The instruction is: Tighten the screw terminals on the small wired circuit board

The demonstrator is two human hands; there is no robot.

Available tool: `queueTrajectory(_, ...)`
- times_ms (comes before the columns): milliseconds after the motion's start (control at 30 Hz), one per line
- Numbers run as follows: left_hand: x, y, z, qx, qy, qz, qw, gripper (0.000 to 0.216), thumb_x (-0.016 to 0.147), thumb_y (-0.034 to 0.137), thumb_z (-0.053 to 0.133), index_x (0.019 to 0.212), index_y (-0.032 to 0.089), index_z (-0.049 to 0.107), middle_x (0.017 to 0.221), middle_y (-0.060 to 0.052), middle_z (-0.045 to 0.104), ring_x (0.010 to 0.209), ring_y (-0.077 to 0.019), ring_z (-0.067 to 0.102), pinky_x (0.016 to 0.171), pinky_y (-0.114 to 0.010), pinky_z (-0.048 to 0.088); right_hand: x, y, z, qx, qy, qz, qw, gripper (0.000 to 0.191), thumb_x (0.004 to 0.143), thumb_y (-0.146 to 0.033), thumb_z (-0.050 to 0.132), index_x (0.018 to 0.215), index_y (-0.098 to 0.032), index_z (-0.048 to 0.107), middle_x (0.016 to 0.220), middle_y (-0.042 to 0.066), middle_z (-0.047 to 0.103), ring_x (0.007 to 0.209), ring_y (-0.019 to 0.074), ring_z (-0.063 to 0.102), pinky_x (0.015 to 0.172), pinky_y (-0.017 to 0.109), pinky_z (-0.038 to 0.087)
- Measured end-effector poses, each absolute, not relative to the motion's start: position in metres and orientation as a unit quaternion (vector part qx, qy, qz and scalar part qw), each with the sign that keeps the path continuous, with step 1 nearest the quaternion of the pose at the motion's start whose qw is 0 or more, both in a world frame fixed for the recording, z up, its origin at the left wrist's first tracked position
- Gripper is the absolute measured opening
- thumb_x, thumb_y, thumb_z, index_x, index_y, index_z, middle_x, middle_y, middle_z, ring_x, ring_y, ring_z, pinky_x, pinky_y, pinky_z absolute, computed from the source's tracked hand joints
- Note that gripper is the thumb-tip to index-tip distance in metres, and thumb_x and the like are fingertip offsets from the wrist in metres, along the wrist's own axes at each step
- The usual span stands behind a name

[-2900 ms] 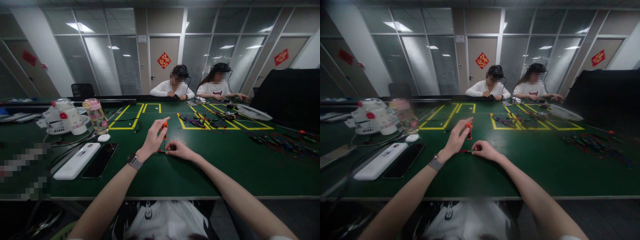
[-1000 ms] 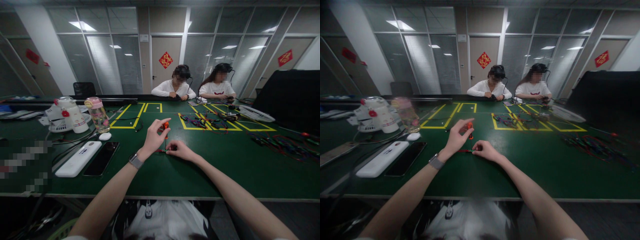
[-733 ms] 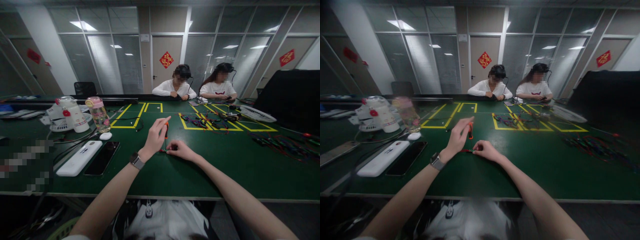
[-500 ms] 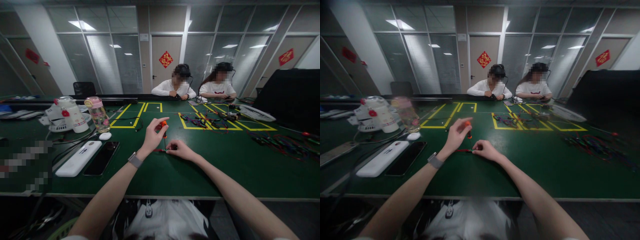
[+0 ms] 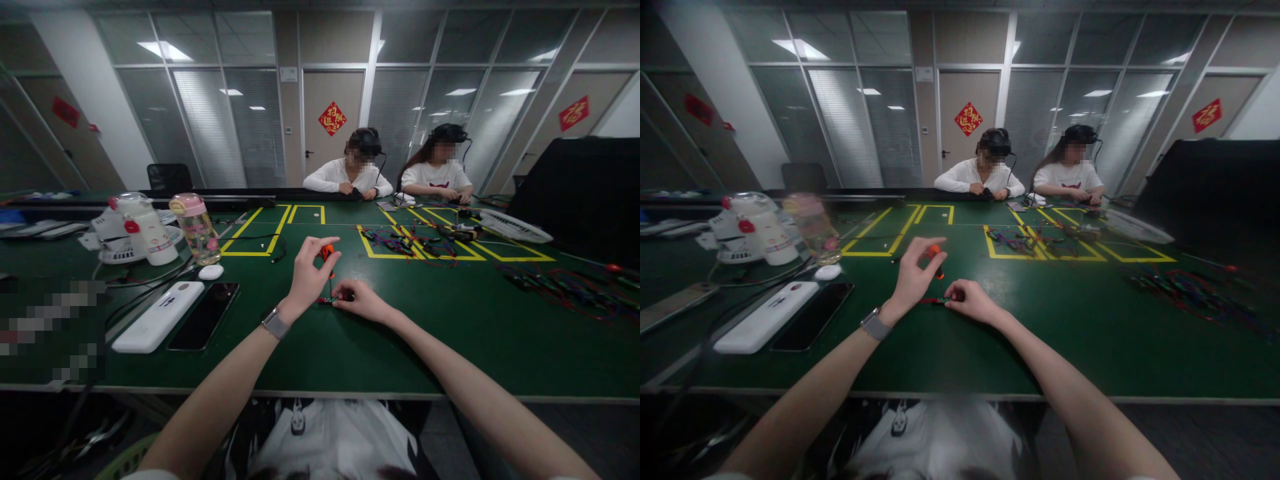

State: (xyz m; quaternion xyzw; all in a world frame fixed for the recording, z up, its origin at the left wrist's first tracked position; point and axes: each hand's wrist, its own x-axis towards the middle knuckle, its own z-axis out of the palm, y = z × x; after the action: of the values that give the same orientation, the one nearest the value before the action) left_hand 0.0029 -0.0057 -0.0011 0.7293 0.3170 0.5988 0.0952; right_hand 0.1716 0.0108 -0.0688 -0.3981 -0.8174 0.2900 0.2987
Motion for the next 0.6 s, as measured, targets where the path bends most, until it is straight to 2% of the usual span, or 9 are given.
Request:
queueTrajectory(100,0.0019,-0.0052,-0.0014,0.729,0.331,0.593,0.085,0.025,0.092,0.026,0.056,0.115,0.024,0.064,0.098,-0.004,0.055,0.092,-0.0159,0.057,0.083,-0.030,0.050,0.1715,0.0104,-0.0682,-0.394,-0.822,0.285,0.296,0.012,0.074,-0.018,0.070,0.086,-0.015,0.067,0.071,-0.001,0.059,0.065,0.0131,0.054,0.063,0.024,0.043)
queueTrajectory(200,0.0017,-0.0021,-0.0042,0.739,0.306,0.585,0.136,0.036,0.098,0.023,0.040,0.131,0.027,0.054,0.115,-0.006,0.058,0.103,-0.0164,0.058,0.093,-0.033,0.048,0.1716,0.0106,-0.0678,-0.390,-0.827,0.279,0.294,0.011,0.074,-0.017,0.069,0.085,-0.015,0.067,0.071,-0.001,0.059,0.065,0.0132,0.054,0.062,0.024,0.042)
queueTrajectory(300,0.0028,-0.0004,-0.0059,0.736,0.279,0.588,0.187,0.038,0.098,0.022,0.039,0.135,0.026,0.050,0.119,-0.007,0.062,0.103,-0.0166,0.062,0.092,-0.033,0.050,0.1717,0.0110,-0.0684,-0.391,-0.827,0.277,0.295,0.011,0.074,-0.017,0.069,0.085,-0.015,0.067,0.071,-0.001,0.060,0.065,0.0133,0.054,0.062,0.024,0.043)
queueTrajectory(400,0.0038,-0.0033,-0.0040,0.730,0.297,0.601,0.132,0.030,0.093,0.023,0.053,0.123,0.024,0.059,0.104,-0.004,0.065,0.093,-0.0156,0.062,0.085,-0.030,0.051,0.1717,0.0115,-0.0695,-0.394,-0.825,0.278,0.296,0.010,0.075,-0.018,0.069,0.084,-0.015,0.067,0.072,0.000,0.062,0.065,0.0131,0.054,0.063,0.025,0.044)
queueTrajectory(500,0.0036,-0.0076,-0.0010,0.724,0.327,0.606,0.034,0.022,0.086,0.026,0.065,0.108,0.023,0.066,0.091,-0.002,0.060,0.083,-0.0150,0.058,0.082,-0.030,0.050,0.1715,0.0118,-0.0702,-0.397,-0.821,0.282,0.297,0.010,0.074,-0.019,0.069,0.084,-0.016,0.067,0.072,0.000,0.062,0.065,0.0132,0.054,0.063,0.025,0.044)
queueTrajectory(600,0.0028,-0.0088,-0.0005,0.740,0.319,0.592,0.027,0.025,0.093,0.024,0.054,0.116,0.023,0.064,0.100,-0.005,0.058,0.094,-0.0168,0.058,0.087,-0.032,0.049,0.1715,0.0115,-0.0695,-0.398,-0.820,0.283,0.300,0.011,0.074,-0.020,0.070,0.084,-0.016,0.067,0.072,0.000,0.062,0.064,0.0134,0.054,0.064,0.025,0.044)
